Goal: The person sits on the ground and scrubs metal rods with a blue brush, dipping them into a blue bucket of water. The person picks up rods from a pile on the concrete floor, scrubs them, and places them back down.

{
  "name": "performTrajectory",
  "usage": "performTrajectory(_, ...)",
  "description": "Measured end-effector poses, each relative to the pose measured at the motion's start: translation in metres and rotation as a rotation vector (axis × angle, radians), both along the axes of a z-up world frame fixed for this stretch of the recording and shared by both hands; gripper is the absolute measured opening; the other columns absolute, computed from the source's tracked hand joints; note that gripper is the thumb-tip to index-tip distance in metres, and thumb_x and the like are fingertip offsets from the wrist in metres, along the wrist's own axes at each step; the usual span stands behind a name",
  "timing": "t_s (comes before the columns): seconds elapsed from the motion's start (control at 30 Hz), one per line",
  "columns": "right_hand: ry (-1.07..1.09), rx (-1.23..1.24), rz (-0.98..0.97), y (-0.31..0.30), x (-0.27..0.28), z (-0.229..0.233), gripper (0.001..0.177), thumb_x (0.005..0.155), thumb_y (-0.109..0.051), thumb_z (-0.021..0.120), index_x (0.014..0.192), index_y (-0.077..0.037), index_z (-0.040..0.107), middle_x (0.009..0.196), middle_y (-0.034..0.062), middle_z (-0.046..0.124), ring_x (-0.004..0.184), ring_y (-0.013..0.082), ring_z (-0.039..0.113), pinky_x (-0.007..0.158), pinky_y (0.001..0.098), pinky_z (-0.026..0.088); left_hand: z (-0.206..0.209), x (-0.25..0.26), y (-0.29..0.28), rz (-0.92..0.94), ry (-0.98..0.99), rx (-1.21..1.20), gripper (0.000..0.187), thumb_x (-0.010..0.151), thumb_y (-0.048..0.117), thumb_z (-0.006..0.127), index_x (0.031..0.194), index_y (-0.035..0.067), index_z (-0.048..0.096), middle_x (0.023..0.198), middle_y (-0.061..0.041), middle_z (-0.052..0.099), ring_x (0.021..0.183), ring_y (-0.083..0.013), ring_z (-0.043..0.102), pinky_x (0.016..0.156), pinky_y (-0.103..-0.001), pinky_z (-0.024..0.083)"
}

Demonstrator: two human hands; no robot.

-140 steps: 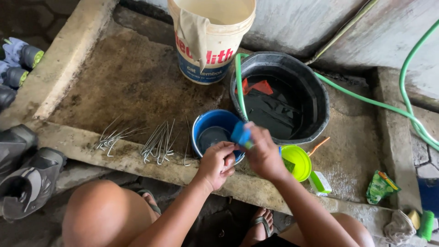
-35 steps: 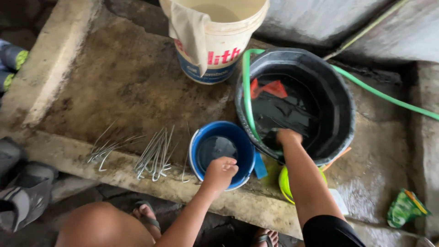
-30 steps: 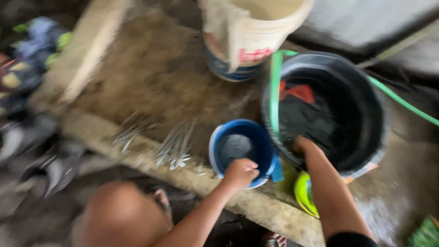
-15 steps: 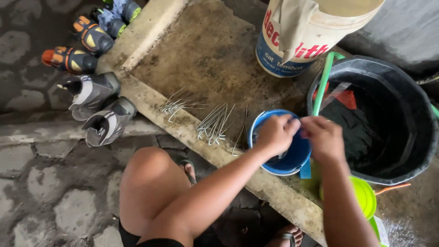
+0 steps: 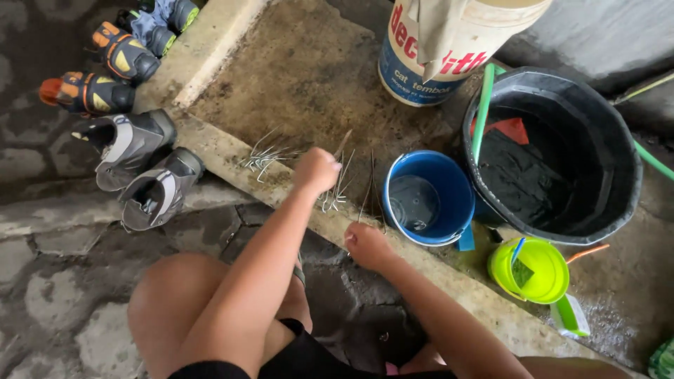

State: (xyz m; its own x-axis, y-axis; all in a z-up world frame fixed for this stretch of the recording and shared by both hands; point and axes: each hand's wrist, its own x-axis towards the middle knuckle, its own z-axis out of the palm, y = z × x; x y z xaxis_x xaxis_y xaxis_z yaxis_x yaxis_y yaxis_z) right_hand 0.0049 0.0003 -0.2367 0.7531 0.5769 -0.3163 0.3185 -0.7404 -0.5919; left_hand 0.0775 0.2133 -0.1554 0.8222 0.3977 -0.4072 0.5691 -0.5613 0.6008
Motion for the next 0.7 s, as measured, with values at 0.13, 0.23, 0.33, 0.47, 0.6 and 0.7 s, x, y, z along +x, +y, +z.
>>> performTrajectory(0.13, -0.296, -0.29, 0.087, 0.009, -0.009, 0.021, 0.05, 0.088, -0.017, 0.067, 0.136, -0.022, 0.053, 0.13, 0.0104, 0.049, 0.091, 0.0303, 0.076, 0.075, 0.0425, 0.068, -0.004, -0.007, 0.052, -0.019, 0.112, 0.196, 0.023, 0.084, 0.021, 0.079, 0.103, 0.008, 0.077, 0.094, -0.016, 0.077, 0.1, -0.0386, 0.074, 0.087, -0.057, 0.059)
performTrajectory(0.23, -0.192, -0.319, 0.002, 0.012, -0.009, -0.009, 0.067, 0.089, -0.016, 0.062, 0.149, -0.034, 0.04, 0.149, 0.0198, 0.034, 0.091, 0.0424, 0.075, 0.074, 0.0506, 0.066, -0.02, -0.018, 0.067, -0.111, 0.147, 0.373, 0.017, 0.093, 0.012, 0.064, 0.089, 0.003, 0.078, 0.084, -0.017, 0.076, 0.091, -0.0356, 0.077, 0.085, -0.052, 0.061)
performTrajectory(0.33, -0.159, -0.375, -0.028, 0.014, -0.009, -0.011, 0.06, 0.094, -0.022, 0.059, 0.151, -0.033, 0.041, 0.155, 0.0208, 0.032, 0.093, 0.0415, 0.076, 0.076, 0.0513, 0.065, -0.04, -0.019, 0.073, -0.204, 0.106, 0.519, 0.024, 0.098, 0.01, 0.057, 0.09, 0.002, 0.078, 0.088, -0.016, 0.077, 0.091, -0.0314, 0.077, 0.089, -0.047, 0.06)
performTrajectory(0.47, -0.399, -0.26, 0.008, 0.006, -0.007, -0.026, 0.059, 0.08, -0.01, 0.064, 0.137, -0.021, 0.056, 0.137, 0.0147, 0.046, 0.086, 0.0425, 0.074, 0.068, 0.0511, 0.065, -0.04, -0.018, 0.079, -0.278, 0.085, 0.598, 0.028, 0.099, 0.011, 0.054, 0.09, 0.004, 0.079, 0.09, -0.013, 0.077, 0.093, -0.0293, 0.075, 0.09, -0.045, 0.056)
performTrajectory(0.6, -0.668, -0.165, 0.021, 0.003, -0.006, -0.051, 0.036, 0.071, -0.012, 0.065, 0.106, -0.018, 0.065, 0.104, 0.0062, 0.057, 0.067, 0.0341, 0.071, 0.052, 0.0451, 0.062, -0.051, -0.012, 0.086, -0.276, 0.05, 0.708, 0.03, 0.098, 0.01, 0.051, 0.088, 0.007, 0.079, 0.089, -0.011, 0.075, 0.087, -0.0274, 0.073, 0.082, -0.043, 0.054)
performTrajectory(0.7, -0.707, -0.1, 0.004, 0.006, -0.01, -0.05, 0.019, 0.072, -0.016, 0.063, 0.091, -0.018, 0.066, 0.092, 0.0035, 0.056, 0.056, 0.0338, 0.068, 0.045, 0.0441, 0.057, -0.078, 0.0, 0.094, -0.238, 0.032, 0.692, 0.032, 0.097, 0.01, 0.049, 0.086, 0.006, 0.079, 0.087, -0.012, 0.074, 0.085, -0.0298, 0.072, 0.078, -0.045, 0.053)
